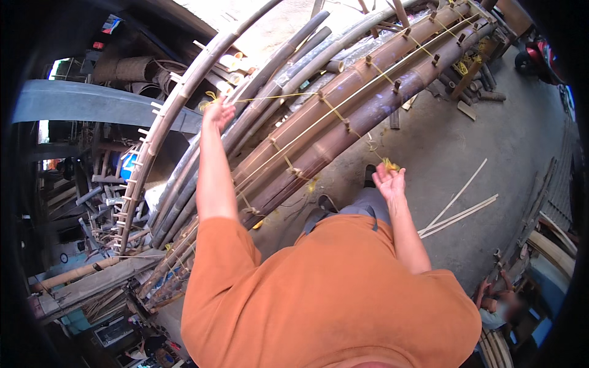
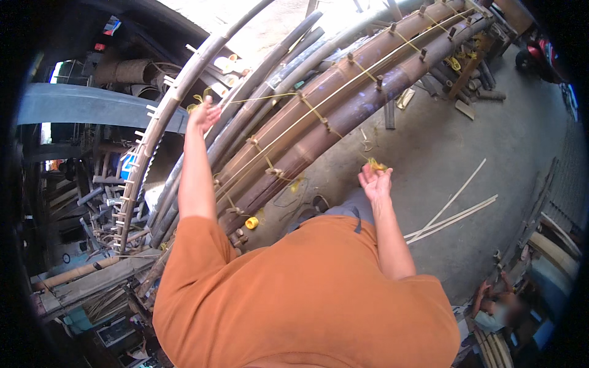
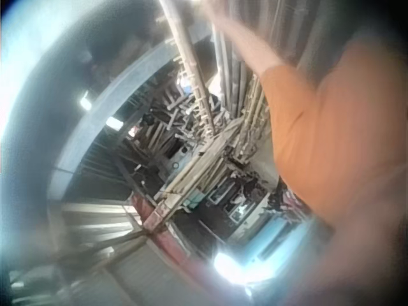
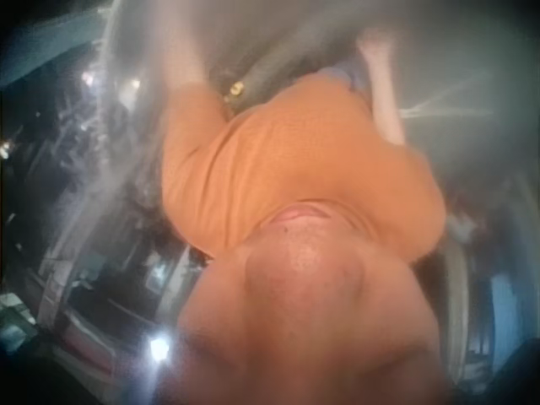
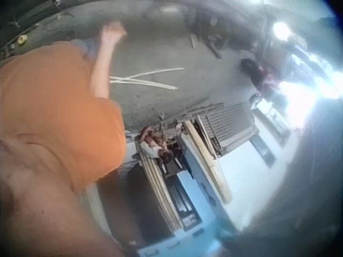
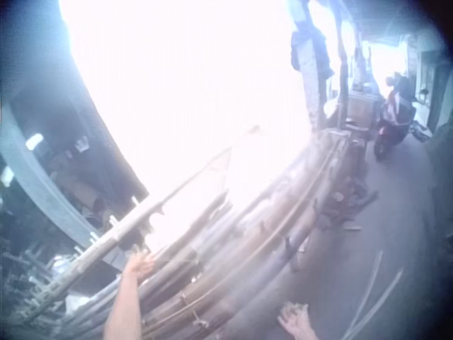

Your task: The person repeatedly ties thin bamboo strips to a bundle of larger bamboo poles using yellow plastic ties. They wrap the ties around the poles and secure them by hand, moving along the length of the bundle to add multiple fastenings.

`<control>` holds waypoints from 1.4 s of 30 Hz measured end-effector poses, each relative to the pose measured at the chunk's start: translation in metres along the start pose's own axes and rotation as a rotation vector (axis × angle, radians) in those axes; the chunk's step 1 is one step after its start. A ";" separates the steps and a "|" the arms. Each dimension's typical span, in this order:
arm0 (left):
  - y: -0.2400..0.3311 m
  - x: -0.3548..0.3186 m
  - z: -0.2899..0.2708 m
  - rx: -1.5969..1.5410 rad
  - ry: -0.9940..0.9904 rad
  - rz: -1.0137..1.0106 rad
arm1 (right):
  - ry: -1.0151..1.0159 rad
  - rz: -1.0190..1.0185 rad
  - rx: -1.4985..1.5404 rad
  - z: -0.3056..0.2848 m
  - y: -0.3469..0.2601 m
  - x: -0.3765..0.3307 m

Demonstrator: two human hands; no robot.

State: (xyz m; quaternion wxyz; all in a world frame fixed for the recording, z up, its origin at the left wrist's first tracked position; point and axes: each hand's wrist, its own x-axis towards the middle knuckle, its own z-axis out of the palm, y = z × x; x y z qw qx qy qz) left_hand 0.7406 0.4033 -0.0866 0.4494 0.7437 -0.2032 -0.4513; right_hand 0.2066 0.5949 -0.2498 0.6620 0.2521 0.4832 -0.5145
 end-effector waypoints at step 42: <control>-0.128 -0.211 0.039 0.800 -0.139 0.516 | -1.363 -0.286 -1.514 0.299 0.185 -0.147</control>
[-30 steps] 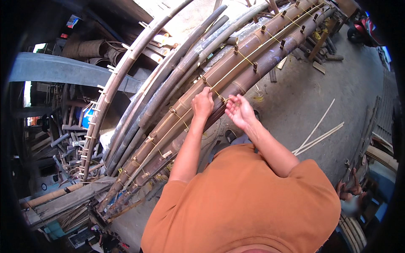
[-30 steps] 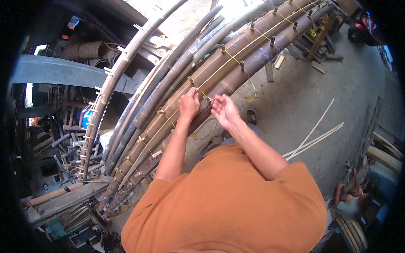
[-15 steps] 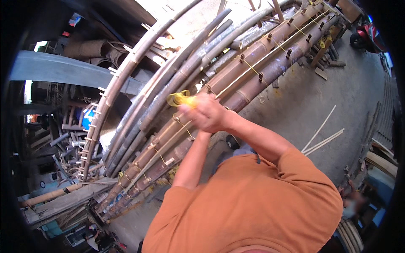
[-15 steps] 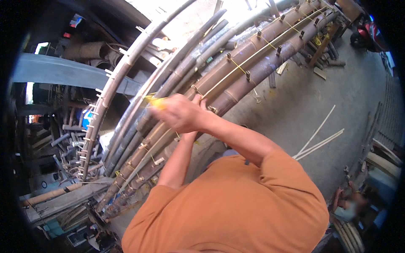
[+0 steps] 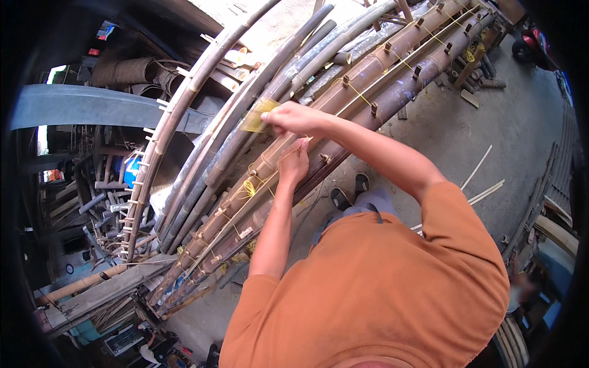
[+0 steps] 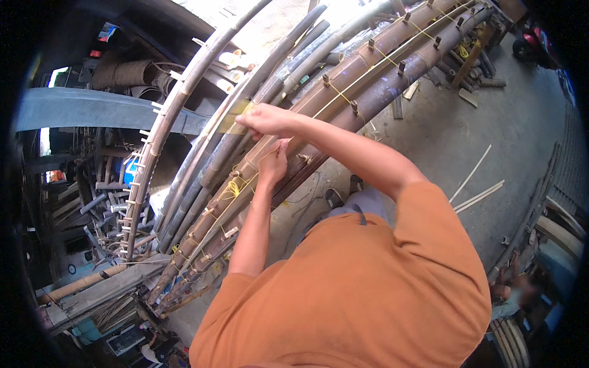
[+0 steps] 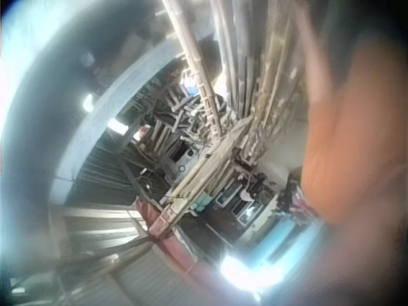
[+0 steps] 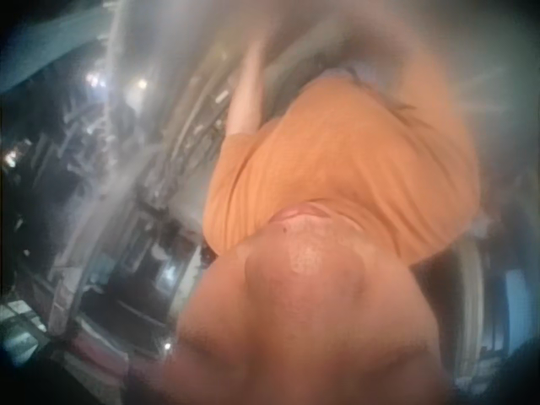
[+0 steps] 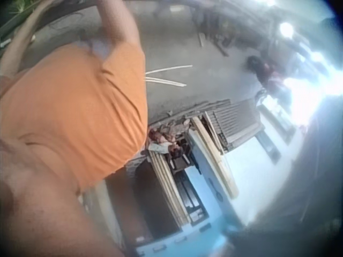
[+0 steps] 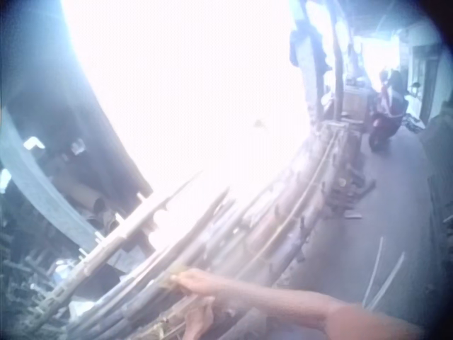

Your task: The person repeatedly ties thin bamboo strips to a bundle of larger bamboo poles using yellow plastic ties. They wrap the ties around the poles and secure them by hand, moving along the length of the bundle to add multiple fastenings.

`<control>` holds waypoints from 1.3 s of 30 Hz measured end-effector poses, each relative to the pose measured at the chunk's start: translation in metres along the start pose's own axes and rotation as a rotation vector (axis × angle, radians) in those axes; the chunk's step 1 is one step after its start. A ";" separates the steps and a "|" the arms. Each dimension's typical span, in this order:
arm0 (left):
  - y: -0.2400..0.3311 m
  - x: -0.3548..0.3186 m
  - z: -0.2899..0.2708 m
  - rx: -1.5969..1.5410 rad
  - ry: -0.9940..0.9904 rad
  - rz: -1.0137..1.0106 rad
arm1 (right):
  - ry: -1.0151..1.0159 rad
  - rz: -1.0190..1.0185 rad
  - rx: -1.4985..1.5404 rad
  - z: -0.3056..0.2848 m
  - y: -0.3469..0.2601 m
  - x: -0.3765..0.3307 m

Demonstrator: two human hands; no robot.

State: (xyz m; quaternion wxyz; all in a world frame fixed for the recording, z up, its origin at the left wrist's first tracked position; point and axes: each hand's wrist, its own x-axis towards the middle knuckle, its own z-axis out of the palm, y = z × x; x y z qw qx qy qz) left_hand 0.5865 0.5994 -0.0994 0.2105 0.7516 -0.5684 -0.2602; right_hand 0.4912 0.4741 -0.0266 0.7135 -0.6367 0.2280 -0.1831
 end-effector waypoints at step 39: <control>-0.136 -0.085 -0.062 -0.051 0.396 0.351 | -0.151 -0.159 -0.908 0.268 0.003 0.003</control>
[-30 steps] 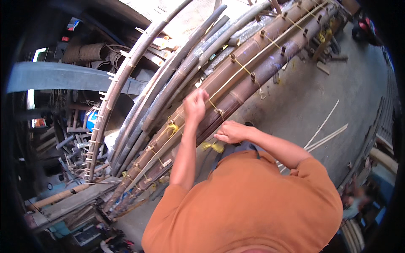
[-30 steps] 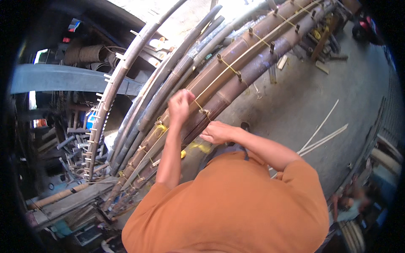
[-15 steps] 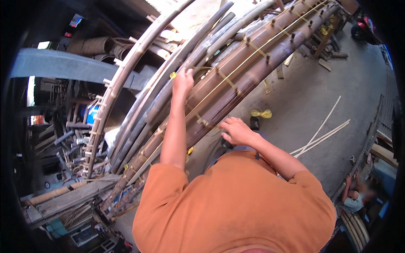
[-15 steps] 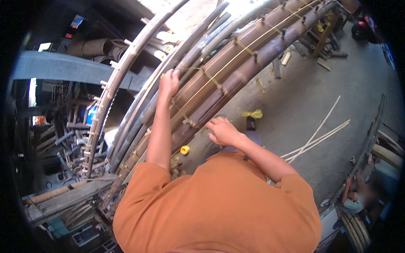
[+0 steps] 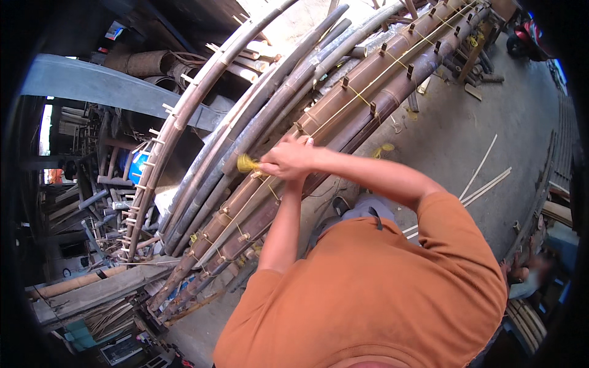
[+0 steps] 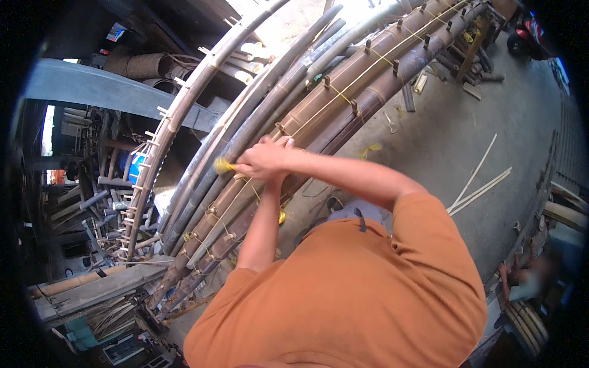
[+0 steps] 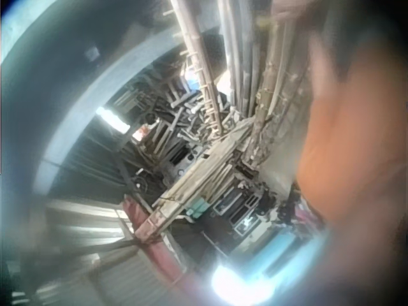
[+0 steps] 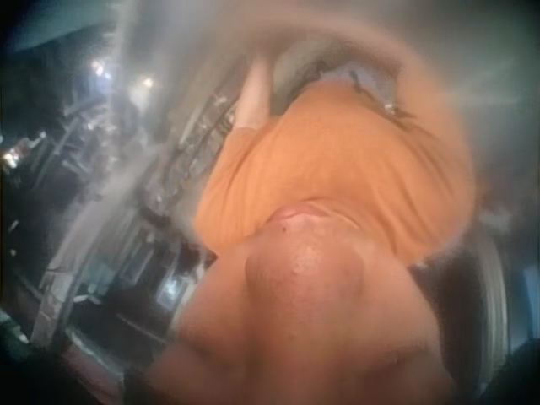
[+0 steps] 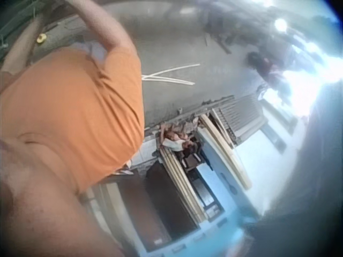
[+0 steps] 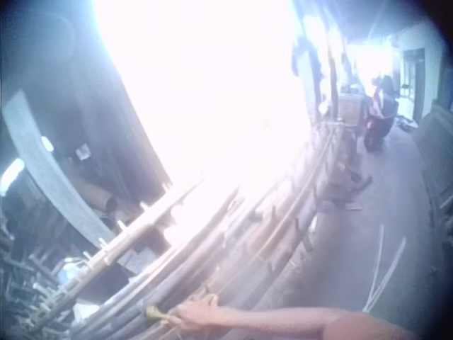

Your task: The person repeatedly ties thin bamboo strips to a bundle of larger bamboo poles using yellow plastic ties. They wrap the ties around the poles and secure them by hand, moving along the length of the bundle to add multiple fastenings.

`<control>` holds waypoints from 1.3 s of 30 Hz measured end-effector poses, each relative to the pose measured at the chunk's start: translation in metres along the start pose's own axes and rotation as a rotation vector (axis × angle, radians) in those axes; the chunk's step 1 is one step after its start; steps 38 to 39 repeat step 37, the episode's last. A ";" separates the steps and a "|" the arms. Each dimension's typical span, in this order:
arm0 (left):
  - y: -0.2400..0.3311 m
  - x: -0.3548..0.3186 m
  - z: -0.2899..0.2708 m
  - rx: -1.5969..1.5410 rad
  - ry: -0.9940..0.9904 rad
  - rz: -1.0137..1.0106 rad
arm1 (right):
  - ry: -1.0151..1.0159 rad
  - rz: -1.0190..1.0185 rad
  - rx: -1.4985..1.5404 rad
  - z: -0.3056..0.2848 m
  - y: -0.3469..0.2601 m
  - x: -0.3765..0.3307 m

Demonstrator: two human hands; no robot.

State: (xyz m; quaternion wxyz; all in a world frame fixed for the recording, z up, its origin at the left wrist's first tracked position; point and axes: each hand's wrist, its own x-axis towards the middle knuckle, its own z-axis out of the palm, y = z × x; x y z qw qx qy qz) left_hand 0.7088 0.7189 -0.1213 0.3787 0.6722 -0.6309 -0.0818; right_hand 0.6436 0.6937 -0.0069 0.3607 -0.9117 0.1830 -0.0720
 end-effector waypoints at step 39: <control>-0.105 -0.023 -0.174 0.161 -0.166 -0.362 | 0.075 0.300 0.817 0.197 -0.038 -0.086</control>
